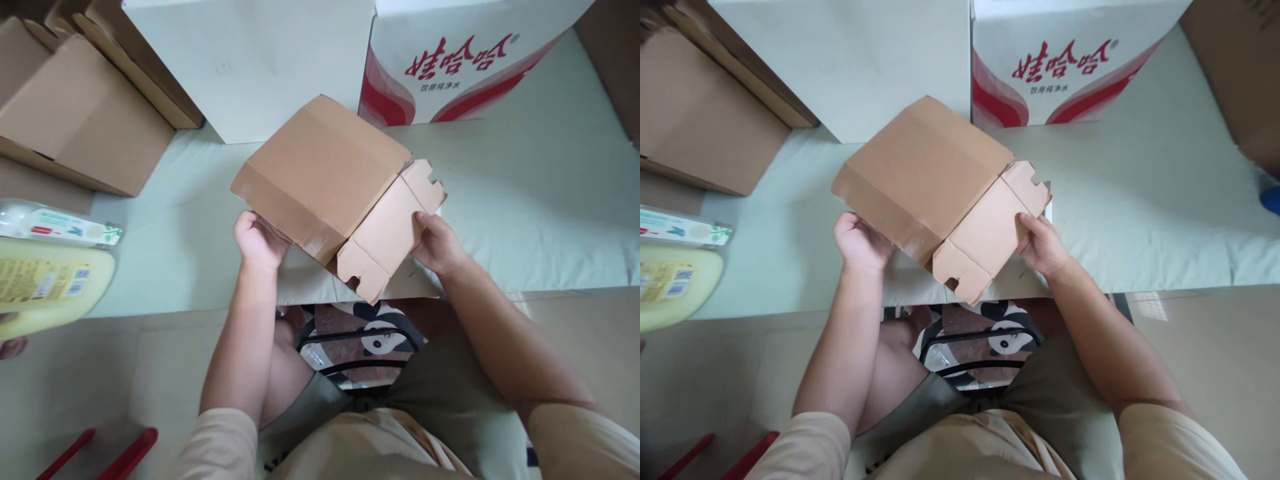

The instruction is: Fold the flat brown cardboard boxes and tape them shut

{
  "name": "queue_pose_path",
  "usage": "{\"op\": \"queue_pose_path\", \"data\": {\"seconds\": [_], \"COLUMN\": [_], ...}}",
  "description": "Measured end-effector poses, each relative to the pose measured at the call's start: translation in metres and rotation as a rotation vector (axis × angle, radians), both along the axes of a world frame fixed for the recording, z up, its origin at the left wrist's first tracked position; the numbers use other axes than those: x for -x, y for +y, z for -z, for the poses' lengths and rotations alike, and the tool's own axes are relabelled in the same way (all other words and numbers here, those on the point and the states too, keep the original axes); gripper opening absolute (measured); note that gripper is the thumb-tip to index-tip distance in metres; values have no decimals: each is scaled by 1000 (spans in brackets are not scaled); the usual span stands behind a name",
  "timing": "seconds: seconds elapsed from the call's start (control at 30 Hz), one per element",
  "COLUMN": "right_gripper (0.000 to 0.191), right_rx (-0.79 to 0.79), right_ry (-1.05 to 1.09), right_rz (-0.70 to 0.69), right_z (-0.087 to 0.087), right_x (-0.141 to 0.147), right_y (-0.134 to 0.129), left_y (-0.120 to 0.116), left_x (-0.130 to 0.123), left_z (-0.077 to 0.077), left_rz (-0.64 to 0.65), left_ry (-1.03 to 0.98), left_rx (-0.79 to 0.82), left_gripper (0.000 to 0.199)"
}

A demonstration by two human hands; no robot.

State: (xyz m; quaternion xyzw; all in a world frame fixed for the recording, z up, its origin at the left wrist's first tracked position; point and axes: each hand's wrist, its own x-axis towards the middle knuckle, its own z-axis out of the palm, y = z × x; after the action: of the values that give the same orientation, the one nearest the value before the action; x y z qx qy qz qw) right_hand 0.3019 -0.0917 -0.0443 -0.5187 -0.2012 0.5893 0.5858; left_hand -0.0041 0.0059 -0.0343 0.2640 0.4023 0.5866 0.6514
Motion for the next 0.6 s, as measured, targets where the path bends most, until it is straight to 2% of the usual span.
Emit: {"op": "queue_pose_path", "data": {"seconds": [0.13,0.27,0.43,0.6], "right_gripper": [36,38,41,39], "right_rx": [-44,-144,-119,-88], "right_ry": [-68,-146,-157,-177], "right_rz": [68,24,-21,-23], "right_z": [2,1,5,-1], "right_x": [1,5,8,16], "right_y": [1,0,-3,-7], "left_y": [-2,1,6,-2], "left_x": [-3,-9,-8,-13], "left_z": [-5,6,20,14], "left_rz": [52,-25,-83,-84], "left_ry": [-21,52,-1,-80], "left_rx": [-48,-72,-52,62], "left_gripper": [45,50,40,28]}}
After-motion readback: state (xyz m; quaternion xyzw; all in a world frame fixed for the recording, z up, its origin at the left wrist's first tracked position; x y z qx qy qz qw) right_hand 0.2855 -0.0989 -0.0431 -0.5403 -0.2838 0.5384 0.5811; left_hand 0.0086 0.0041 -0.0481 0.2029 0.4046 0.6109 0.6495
